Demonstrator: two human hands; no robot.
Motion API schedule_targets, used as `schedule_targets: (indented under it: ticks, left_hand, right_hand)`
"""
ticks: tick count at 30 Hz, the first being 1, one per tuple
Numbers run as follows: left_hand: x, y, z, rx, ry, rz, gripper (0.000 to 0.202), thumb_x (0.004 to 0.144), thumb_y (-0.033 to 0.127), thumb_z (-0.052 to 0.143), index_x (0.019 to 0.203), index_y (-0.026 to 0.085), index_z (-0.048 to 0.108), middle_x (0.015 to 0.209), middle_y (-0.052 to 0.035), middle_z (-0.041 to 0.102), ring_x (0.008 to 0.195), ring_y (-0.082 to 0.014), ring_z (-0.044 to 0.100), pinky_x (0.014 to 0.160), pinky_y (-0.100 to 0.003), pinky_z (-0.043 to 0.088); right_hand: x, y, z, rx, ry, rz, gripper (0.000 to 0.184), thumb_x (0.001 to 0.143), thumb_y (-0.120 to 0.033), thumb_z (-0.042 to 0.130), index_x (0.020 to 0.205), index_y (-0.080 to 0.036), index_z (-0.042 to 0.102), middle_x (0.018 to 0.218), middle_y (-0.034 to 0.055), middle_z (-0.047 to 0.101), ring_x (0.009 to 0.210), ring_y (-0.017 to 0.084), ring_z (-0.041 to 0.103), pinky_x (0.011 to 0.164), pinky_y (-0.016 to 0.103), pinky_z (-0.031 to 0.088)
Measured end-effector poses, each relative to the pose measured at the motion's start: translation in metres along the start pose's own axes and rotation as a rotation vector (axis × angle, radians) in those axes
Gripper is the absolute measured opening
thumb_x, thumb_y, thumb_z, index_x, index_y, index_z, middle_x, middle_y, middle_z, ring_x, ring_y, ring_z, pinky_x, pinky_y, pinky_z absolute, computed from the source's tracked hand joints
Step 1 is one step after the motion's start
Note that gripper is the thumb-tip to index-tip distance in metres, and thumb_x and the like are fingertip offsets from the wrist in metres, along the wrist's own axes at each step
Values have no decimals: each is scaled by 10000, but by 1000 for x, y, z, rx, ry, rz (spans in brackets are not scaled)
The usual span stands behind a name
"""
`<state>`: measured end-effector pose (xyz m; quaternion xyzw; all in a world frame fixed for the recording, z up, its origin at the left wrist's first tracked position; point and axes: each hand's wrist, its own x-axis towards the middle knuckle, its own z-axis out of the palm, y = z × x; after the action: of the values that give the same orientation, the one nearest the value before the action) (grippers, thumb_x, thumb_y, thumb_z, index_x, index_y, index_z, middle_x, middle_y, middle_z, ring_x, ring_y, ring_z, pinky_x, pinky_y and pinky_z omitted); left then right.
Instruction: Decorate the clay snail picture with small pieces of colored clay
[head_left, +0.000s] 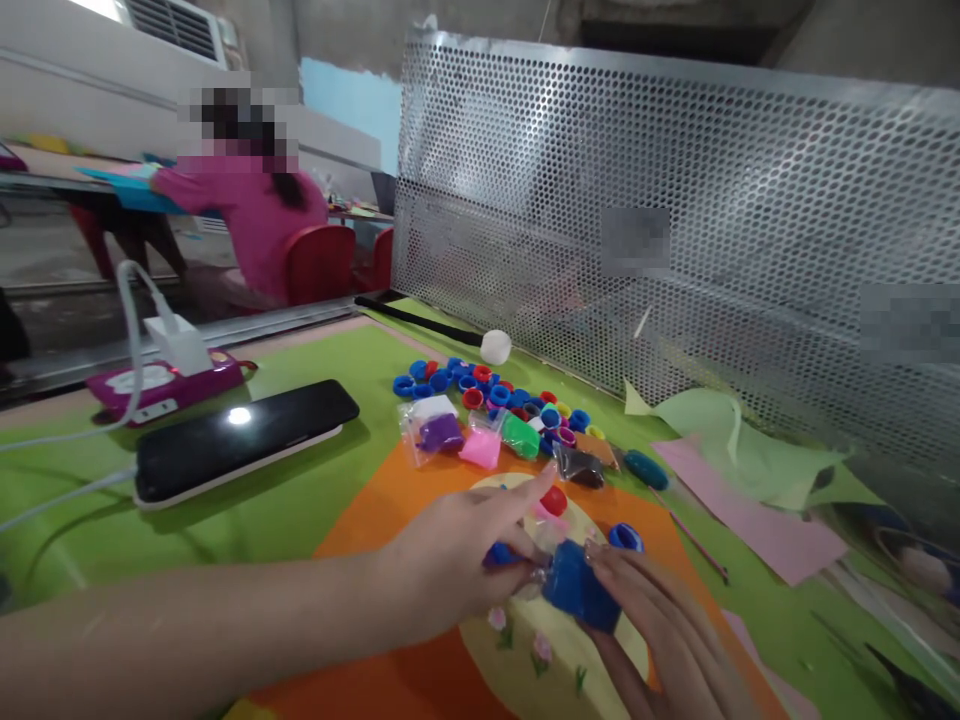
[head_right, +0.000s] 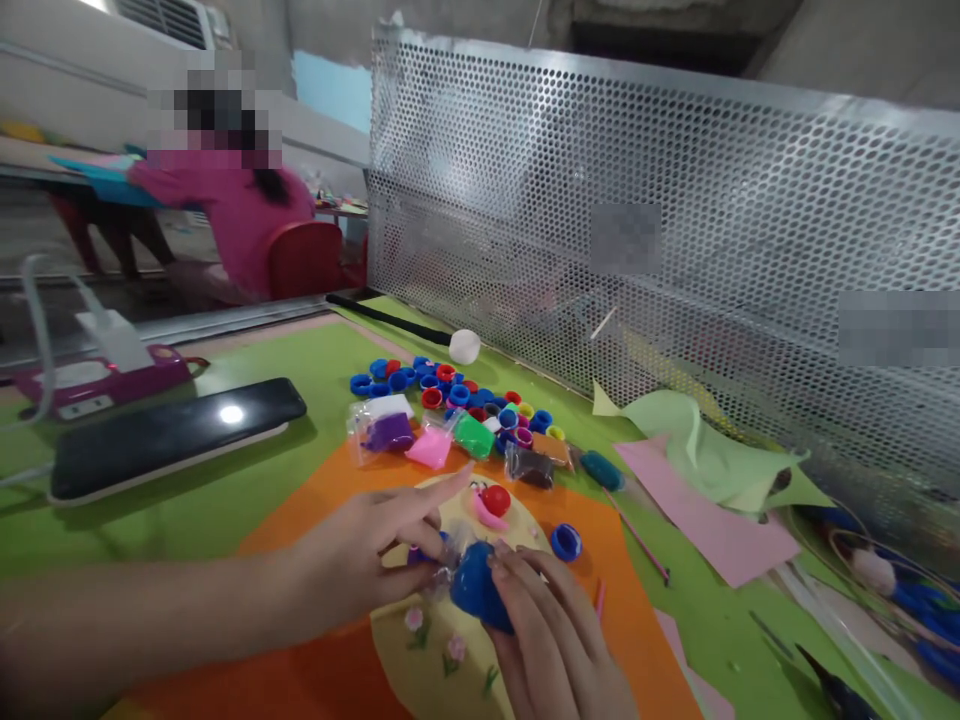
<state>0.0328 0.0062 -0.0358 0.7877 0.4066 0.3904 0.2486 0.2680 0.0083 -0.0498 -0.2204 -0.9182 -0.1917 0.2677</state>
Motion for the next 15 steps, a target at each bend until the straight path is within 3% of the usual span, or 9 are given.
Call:
schedule_targets:
  ticks: [7, 15]
  left_hand:
    - [0, 5, 7, -59, 22, -130, 705, 707, 102, 568, 1366, 239, 358, 706, 49, 704, 631, -141, 622, 510, -190, 480]
    - [4, 4, 6, -131, 14, -209, 590, 660, 114, 524, 1235, 242, 492, 684, 50, 691, 610, -125, 626, 520, -178, 468]
  right_hand:
    - [16, -12, -6, -57, 33, -23, 232, 935, -62, 362, 1122, -28, 496, 987, 125, 676, 947, 217, 630, 788, 331, 564]
    - [11, -11, -5, -14, 20, 47, 316, 899, -24, 362, 1188, -16, 489, 1137, 126, 618, 1074, 275, 555, 808, 368, 561]
